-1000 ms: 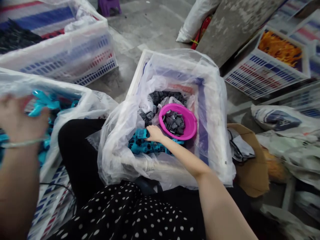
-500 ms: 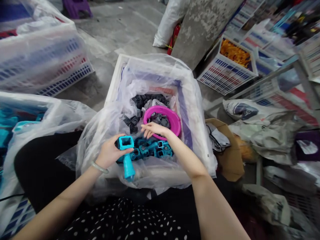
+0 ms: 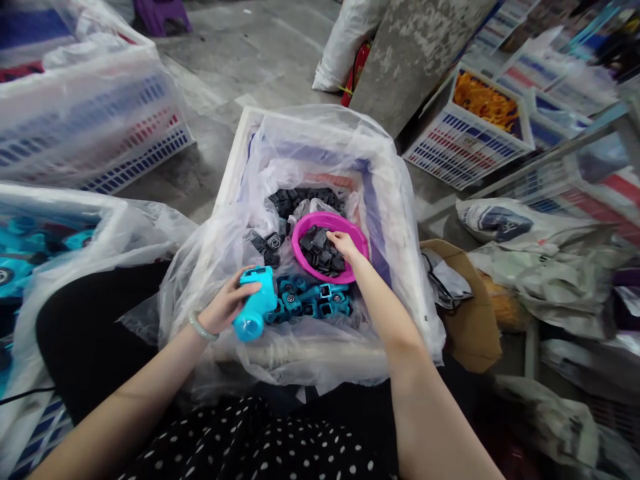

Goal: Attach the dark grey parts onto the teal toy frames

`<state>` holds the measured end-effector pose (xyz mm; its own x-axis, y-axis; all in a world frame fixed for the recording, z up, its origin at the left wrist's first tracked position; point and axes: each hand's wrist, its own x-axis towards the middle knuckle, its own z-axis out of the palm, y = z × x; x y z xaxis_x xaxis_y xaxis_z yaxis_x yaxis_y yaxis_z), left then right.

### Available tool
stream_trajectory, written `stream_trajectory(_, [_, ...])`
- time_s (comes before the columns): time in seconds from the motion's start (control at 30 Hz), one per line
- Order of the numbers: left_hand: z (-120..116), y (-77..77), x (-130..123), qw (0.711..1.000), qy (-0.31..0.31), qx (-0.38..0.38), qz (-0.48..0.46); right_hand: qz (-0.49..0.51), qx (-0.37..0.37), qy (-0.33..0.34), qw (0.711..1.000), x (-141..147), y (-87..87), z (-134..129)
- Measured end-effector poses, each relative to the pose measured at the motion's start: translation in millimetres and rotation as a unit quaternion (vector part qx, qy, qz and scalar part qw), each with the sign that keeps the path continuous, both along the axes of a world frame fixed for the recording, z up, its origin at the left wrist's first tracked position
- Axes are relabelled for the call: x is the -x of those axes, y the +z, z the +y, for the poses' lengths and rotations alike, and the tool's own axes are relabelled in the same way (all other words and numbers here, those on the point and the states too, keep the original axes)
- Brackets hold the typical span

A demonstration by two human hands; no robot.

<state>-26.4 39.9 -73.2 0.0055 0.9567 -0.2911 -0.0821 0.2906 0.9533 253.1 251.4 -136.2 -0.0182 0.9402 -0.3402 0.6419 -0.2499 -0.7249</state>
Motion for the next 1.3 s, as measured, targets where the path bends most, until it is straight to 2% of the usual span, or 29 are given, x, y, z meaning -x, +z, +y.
stream_trajectory(0.07, [1.0, 0.7, -9.0, 0.999, -0.044, 0.001, 0.02, 0.031, -0.018, -0.016, 0.999, -13.2, 14.0, -7.5])
stream_trajectory(0.2, [1.5, 4.3, -25.5, 0.987, -0.111, -0.048, 0.108, 0.044, -0.068, -0.08, 0.994, -33.3, 46.4, -21.9])
stream_trajectory(0.3, [2.6, 10.1, -34.4, 0.974, -0.145, -0.095, 0.144, 0.074, -0.068, -0.099, 0.99, -31.2, 69.8, -39.8])
stream_trajectory(0.4, [4.9, 16.1, -43.2, 0.959, -0.159, -0.15, 0.18, 0.133, -0.027, -0.041, 0.99, -3.7, 87.1, -77.6])
stream_trajectory(0.5, [5.6, 18.8, -51.7, 0.956, -0.15, -0.167, 0.188, 0.161, -0.019, 0.015, 0.987, 35.9, 100.0, -130.2])
stream_trajectory(0.53, [4.7, 19.3, -53.5, 0.959, -0.145, -0.166, 0.18, 0.159, -0.044, 0.019, 0.986, 46.9, 104.1, -147.4])
stream_trajectory(0.57, [3.0, 20.1, -54.4, 0.962, -0.141, -0.165, 0.165, 0.151, -0.107, 0.018, 0.983, 55.3, 108.5, -163.1])
stream_trajectory(0.63, [-2.6, 23.6, -53.1, 0.97, -0.146, -0.161, 0.112, 0.142, -0.253, 0.04, 0.956, 62.7, 117.3, -188.2])
stream_trajectory(0.67, [-6.4, 26.9, -51.1, 0.974, -0.155, -0.151, 0.072, 0.149, -0.307, 0.071, 0.937, 61.9, 121.4, -197.3])
stream_trajectory(0.7, [-10.7, 31.3, -48.4, 0.977, -0.164, -0.132, 0.028, 0.163, -0.338, 0.117, 0.92, 59.0, 125.0, -204.3])
stream_trajectory(0.8, [-23.5, 49.4, -39.5, 0.979, -0.176, -0.045, -0.089, 0.192, -0.354, 0.266, 0.876, 45.9, 131.1, -216.9])
stream_trajectory(0.87, [-29.6, 60.8, -35.3, 0.976, -0.178, -0.002, -0.124, 0.191, -0.376, 0.303, 0.854, 41.2, 132.1, -222.3])
stream_trajectory(0.93, [-32.9, 67.2, -34.0, 0.977, -0.171, 0.014, -0.13, 0.2, -0.394, 0.267, 0.856, 42.7, 132.5, -226.5])
stream_trajectory(0.97, [-33.8, 68.1, -34.4, 0.978, -0.165, 0.015, -0.124, 0.203, -0.388, 0.232, 0.868, 45.6, 132.9, -227.8])
stream_trajectory(1.03, [-34.9, 66.0, -37.0, 0.985, -0.149, -0.012, -0.084, 0.21, -0.341, 0.136, 0.906, 53.9, 133.5, -227.5])
stream_trajectory(1.1, [-36.4, 60.6, -41.5, 0.987, -0.139, -0.08, 0.01, 0.241, -0.258, 0.028, 0.935, 63.5, 132.9, -222.5])
stream_trajectory(1.2, [-40.0, 50.8, -48.7, 0.959, -0.128, -0.194, 0.164, 0.311, -0.14, -0.113, 0.933, 75.7, 126.7, -208.9])
stream_trajectory(1.27, [-42.0, 45.4, -51.1, 0.949, -0.115, -0.217, 0.196, 0.336, -0.109, -0.176, 0.919, 81.1, 120.0, -200.4])
stream_trajectory(1.3, [-42.7, 43.2, -51.0, 0.956, -0.106, -0.204, 0.183, 0.352, -0.109, -0.199, 0.908, 83.1, 116.8, -197.5])
